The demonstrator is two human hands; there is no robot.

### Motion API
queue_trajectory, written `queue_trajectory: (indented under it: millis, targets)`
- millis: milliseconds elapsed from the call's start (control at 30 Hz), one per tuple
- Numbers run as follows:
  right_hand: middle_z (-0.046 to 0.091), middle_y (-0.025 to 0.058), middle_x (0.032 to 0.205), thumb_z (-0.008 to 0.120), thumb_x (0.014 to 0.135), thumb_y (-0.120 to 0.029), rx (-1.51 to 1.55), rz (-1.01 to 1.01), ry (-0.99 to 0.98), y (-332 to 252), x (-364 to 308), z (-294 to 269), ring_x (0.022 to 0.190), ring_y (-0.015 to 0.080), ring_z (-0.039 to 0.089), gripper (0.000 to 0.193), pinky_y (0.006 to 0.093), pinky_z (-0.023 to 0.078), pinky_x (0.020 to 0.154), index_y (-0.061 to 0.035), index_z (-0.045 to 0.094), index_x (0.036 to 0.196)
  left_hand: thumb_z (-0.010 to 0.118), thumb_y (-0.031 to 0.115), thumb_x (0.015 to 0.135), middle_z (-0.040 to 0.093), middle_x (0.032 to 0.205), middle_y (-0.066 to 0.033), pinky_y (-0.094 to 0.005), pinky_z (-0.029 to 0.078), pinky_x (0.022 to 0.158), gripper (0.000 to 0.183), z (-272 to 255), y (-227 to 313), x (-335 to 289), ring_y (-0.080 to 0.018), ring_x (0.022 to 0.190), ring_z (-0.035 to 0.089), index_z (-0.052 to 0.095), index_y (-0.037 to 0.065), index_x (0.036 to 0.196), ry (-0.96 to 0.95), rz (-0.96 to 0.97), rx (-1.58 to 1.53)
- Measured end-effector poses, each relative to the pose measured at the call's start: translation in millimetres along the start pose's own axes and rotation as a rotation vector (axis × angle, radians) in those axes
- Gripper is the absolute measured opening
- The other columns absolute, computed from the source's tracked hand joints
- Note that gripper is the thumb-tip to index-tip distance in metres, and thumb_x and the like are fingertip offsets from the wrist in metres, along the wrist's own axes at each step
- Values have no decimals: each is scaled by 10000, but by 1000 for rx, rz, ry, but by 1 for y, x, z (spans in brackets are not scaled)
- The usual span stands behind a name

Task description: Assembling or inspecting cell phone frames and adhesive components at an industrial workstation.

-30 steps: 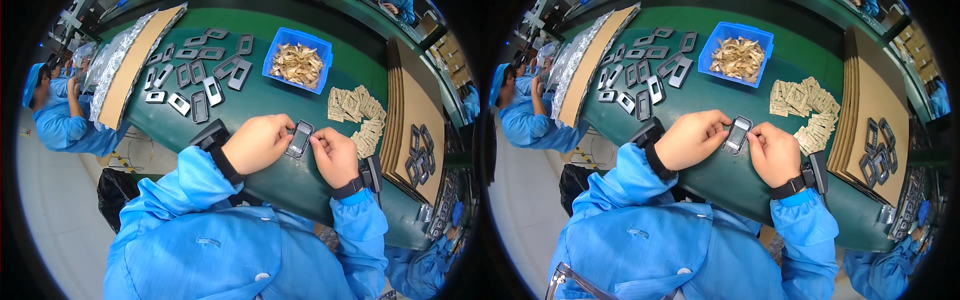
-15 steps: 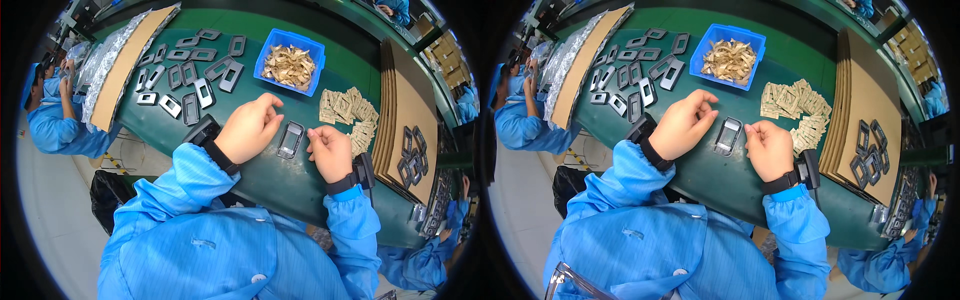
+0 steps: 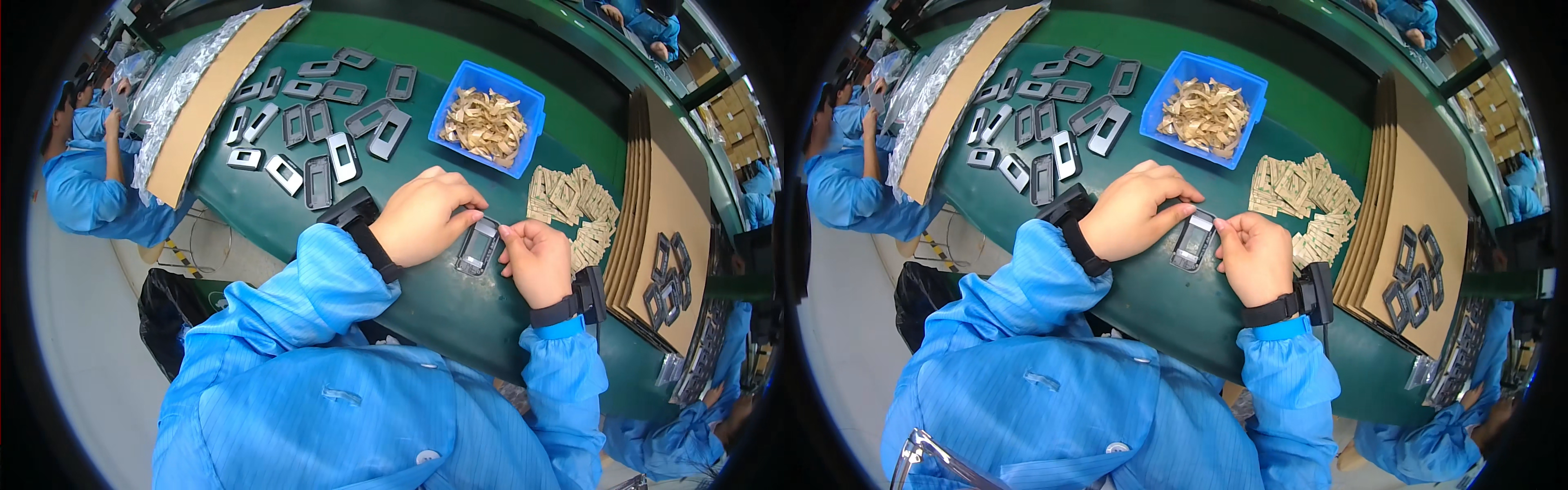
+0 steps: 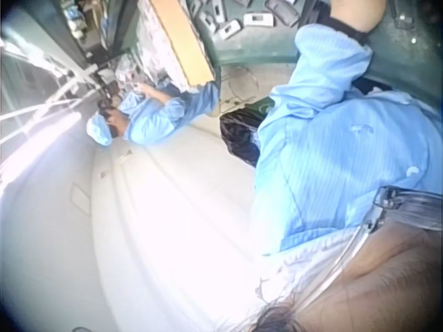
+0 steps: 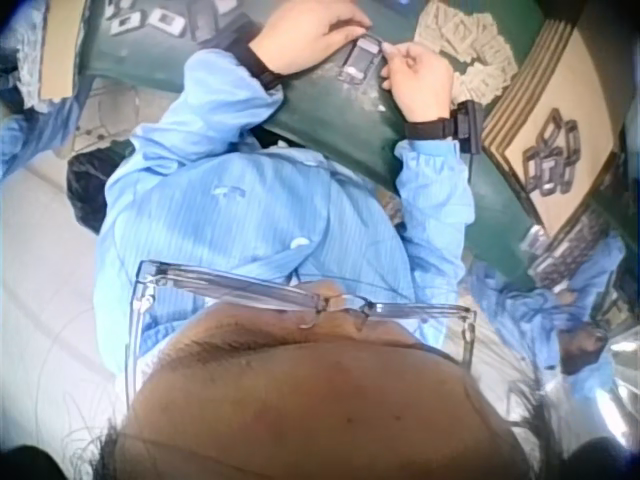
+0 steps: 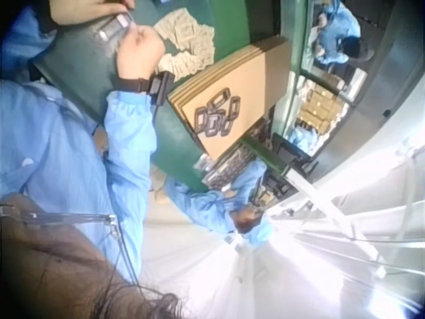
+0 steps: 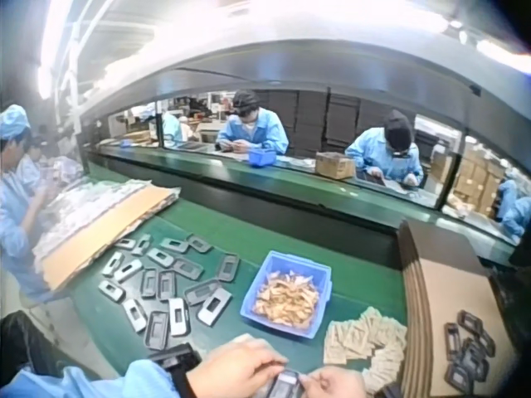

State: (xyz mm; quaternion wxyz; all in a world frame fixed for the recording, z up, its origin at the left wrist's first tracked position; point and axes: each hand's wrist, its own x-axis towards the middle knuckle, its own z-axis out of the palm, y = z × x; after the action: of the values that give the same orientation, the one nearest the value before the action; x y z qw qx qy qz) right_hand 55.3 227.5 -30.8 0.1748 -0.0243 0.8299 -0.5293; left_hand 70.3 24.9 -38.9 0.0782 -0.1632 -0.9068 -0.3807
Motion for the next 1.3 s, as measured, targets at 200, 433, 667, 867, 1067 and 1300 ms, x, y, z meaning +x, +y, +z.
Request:
queue_trajectory:
  millis: [200, 433, 667, 867, 1067, 1300]
  targets:
    - [646, 61, 610, 663, 913, -118, -10, -28, 7, 2, 1, 2, 485, 81, 585, 187, 231, 461, 436, 36, 651, 807, 641, 157, 889, 666, 965, -64, -389, 468, 837, 128, -1, -1, -1, -287, 937, 585, 698, 86, 980, 2, 12, 12]
    - [646, 62, 608, 665, 913, -123, -35, -31, 34, 4, -1, 3, 477, 81, 581, 191, 233, 464, 430, 31, 653, 799, 644, 159, 881, 663, 957, -61, -392, 469, 817, 121, 3, -1, -2, -293, 916, 582, 698, 91, 965, 21, 13, 11]
    - [643, 83, 584, 697, 880, -151, -100, -25, 53, 4, 4, 1, 460, 124, 583, 199, 284, 457, 439, 17, 663, 779, 649, 159, 866, 667, 910, -51, -386, 477, 790, 96, 8, 6, 0, -282, 888, 588, 702, 98, 918, 49, 14, 71]
    - [630, 181, 631, 685, 856, -198, -452, -278, 106, 9, 12, 6, 553, 307, 614, 229, 388, 465, 540, 0, 661, 744, 641, 197, 854, 680, 851, -41, -417, 511, 776, 104, 7, -2, -6, -292, 877, 610, 729, 143, 866, 108, 31, 139]
    - [547, 50, 575, 651, 911, -153, -329, -373, 157, 37, 3, -4, 527, 115, 481, 250, 294, 388, 503, 19, 607, 734, 676, 183, 789, 688, 921, -146, -468, 501, 784, 293, 20, 7, -15, -361, 889, 618, 659, 24, 1034, 165, 31, -84]
    - [457, 22, 580, 675, 902, -199, -538, -479, 238, 24, 14, 10, 545, 106, 412, 268, 289, 357, 518, -7, 554, 759, 674, 97, 716, 618, 736, -200, -488, 489, 644, 325, 33, 8, -9, -412, 730, 624, 496, -20, 961, 222, -46, 46]
